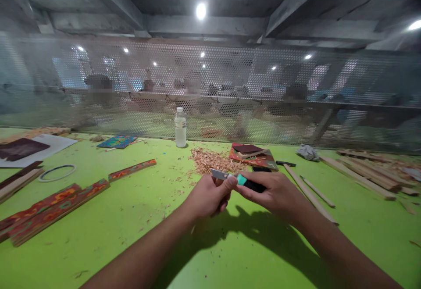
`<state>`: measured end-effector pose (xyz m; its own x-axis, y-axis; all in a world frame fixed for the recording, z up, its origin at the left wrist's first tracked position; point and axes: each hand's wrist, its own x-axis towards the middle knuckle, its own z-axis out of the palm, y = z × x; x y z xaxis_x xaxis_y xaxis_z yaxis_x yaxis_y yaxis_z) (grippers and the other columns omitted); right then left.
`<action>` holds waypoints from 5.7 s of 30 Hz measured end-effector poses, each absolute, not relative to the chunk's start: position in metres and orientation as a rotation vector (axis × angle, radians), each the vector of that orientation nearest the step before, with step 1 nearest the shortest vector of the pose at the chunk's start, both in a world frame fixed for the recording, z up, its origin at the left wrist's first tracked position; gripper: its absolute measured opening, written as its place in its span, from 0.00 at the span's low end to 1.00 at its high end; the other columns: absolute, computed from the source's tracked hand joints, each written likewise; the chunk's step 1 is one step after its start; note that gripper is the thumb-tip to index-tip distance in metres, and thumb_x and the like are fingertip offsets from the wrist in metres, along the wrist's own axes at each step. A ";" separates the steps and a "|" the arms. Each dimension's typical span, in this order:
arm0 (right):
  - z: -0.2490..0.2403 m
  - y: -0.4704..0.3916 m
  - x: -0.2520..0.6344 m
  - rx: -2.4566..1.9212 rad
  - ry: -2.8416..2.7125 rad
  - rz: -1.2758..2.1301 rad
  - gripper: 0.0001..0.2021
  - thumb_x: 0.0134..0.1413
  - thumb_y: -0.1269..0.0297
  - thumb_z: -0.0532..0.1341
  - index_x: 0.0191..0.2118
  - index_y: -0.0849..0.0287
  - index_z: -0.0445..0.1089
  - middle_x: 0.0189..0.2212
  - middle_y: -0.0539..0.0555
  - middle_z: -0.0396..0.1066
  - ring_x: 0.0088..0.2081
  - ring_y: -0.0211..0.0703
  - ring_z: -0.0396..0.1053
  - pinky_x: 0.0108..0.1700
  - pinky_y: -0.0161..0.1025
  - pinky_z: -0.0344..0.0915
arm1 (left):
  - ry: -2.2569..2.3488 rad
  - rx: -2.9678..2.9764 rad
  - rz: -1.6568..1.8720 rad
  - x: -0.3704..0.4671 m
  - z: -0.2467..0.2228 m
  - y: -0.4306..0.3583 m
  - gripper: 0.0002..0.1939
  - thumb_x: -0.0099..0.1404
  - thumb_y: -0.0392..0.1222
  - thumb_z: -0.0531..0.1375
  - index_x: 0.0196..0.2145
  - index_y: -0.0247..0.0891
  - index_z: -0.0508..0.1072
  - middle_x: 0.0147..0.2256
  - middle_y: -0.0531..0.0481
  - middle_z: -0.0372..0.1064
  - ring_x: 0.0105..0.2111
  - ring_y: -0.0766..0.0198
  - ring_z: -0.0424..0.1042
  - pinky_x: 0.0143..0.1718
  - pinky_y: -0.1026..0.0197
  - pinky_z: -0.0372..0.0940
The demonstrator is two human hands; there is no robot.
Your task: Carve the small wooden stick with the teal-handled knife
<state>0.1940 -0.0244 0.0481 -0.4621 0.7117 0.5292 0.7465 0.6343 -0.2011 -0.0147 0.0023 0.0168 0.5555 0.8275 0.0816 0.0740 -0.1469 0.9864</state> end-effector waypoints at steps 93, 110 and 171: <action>0.044 -0.024 0.191 -1.347 -1.907 0.071 0.20 0.65 0.45 0.61 0.42 0.57 0.80 0.36 0.54 0.83 0.36 0.48 0.78 0.36 0.38 0.70 | 0.971 1.844 1.148 -0.004 0.017 -0.020 0.13 0.74 0.53 0.54 0.36 0.46 0.56 0.25 0.56 0.59 0.25 0.61 0.63 0.27 0.57 0.53; 0.053 -0.025 0.198 -1.154 -2.150 0.017 0.15 0.67 0.52 0.60 0.39 0.54 0.81 0.26 0.49 0.78 0.25 0.39 0.70 0.28 0.34 0.65 | 0.890 1.687 1.176 -0.006 0.012 -0.009 0.21 0.69 0.63 0.60 0.35 0.42 0.66 0.23 0.58 0.54 0.24 0.63 0.57 0.26 0.59 0.52; 0.049 -0.028 0.191 -1.285 -1.944 0.001 0.17 0.65 0.48 0.61 0.43 0.55 0.80 0.35 0.52 0.82 0.34 0.46 0.77 0.35 0.37 0.69 | 0.861 1.557 1.132 -0.004 0.005 -0.004 0.25 0.68 0.65 0.60 0.29 0.42 0.61 0.23 0.57 0.57 0.22 0.67 0.56 0.24 0.62 0.49</action>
<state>0.1908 -0.0279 0.0489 -0.1751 0.7769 0.6048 0.7765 0.4866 -0.4003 -0.0039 -0.0040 0.0052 0.3122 0.9169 0.2486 -0.0045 -0.2603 0.9655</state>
